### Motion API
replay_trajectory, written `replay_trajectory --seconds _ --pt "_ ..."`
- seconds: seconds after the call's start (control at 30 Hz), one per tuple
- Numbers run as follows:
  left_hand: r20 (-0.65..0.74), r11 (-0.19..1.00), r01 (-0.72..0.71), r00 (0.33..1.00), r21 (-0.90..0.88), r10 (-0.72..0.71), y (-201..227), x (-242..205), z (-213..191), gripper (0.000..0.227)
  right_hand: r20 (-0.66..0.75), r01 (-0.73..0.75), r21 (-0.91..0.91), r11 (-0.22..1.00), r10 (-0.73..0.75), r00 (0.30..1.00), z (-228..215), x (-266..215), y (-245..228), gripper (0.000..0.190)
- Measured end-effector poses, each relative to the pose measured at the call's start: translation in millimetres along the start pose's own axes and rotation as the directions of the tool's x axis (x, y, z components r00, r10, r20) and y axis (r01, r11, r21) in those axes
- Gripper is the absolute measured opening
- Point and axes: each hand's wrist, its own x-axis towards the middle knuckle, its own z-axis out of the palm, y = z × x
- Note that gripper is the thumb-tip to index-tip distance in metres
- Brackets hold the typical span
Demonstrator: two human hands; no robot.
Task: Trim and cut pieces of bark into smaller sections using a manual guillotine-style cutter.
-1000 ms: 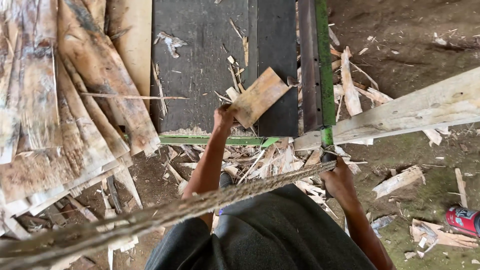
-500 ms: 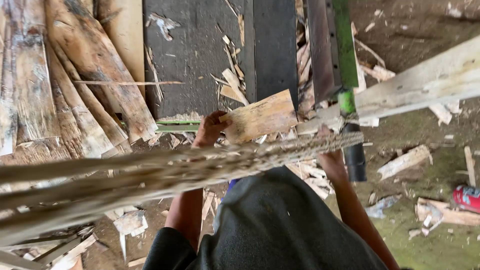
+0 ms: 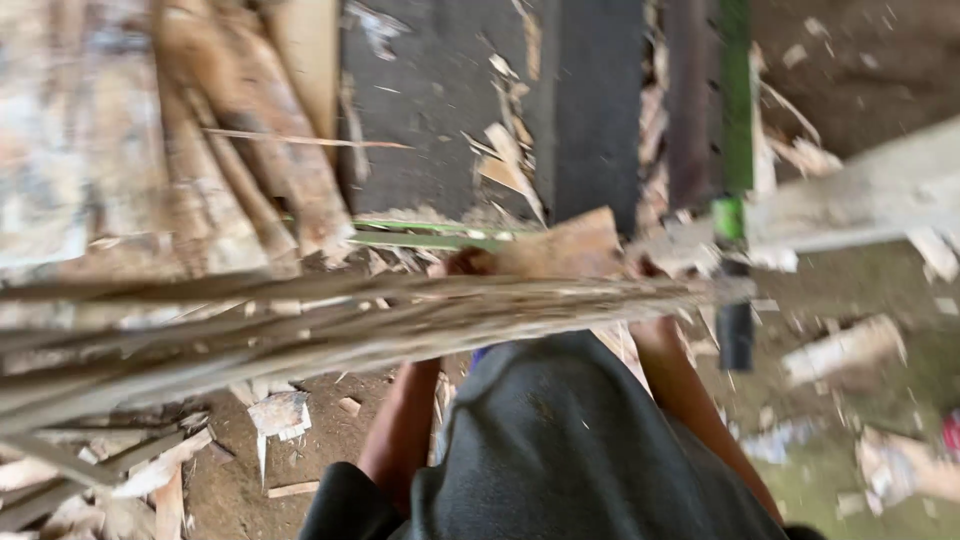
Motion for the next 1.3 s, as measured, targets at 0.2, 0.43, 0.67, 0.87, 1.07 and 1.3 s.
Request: replay_trajectory --seconds 0.2,0.43,0.67,0.87,1.07,1.3 --pt "-0.465 0.999 0.019 0.885 0.043 0.003 15 -18 -63 0.029 0.292 0.161 -0.055 0.985 -0.139 0.946 -51 -28 26 0.041" --pt "-0.358 0.930 0.363 0.862 -0.058 -0.358 117 -58 -150 0.037 0.502 0.246 -0.084 0.965 -0.172 0.848 0 44 -8 0.041" --pt "-0.897 0.834 -0.539 0.418 -0.118 0.143 279 -40 -338 0.096 0.547 0.249 -0.105 0.963 -0.154 0.823 49 30 -60 0.041" --pt "-0.887 0.939 -0.185 0.318 0.289 0.336 226 24 -366 0.117 0.541 0.248 -0.115 0.962 -0.149 0.828 56 21 -64 0.041" --pt "-0.965 0.989 -0.057 0.235 -0.137 -0.120 77 0 -313 0.084 0.528 0.246 -0.137 0.960 -0.139 0.838 60 18 -74 0.042" --pt "-0.922 0.990 0.142 0.384 0.010 -0.046 31 -20 -296 0.069 0.470 0.227 -0.121 0.966 -0.146 0.871 92 -7 -72 0.042"
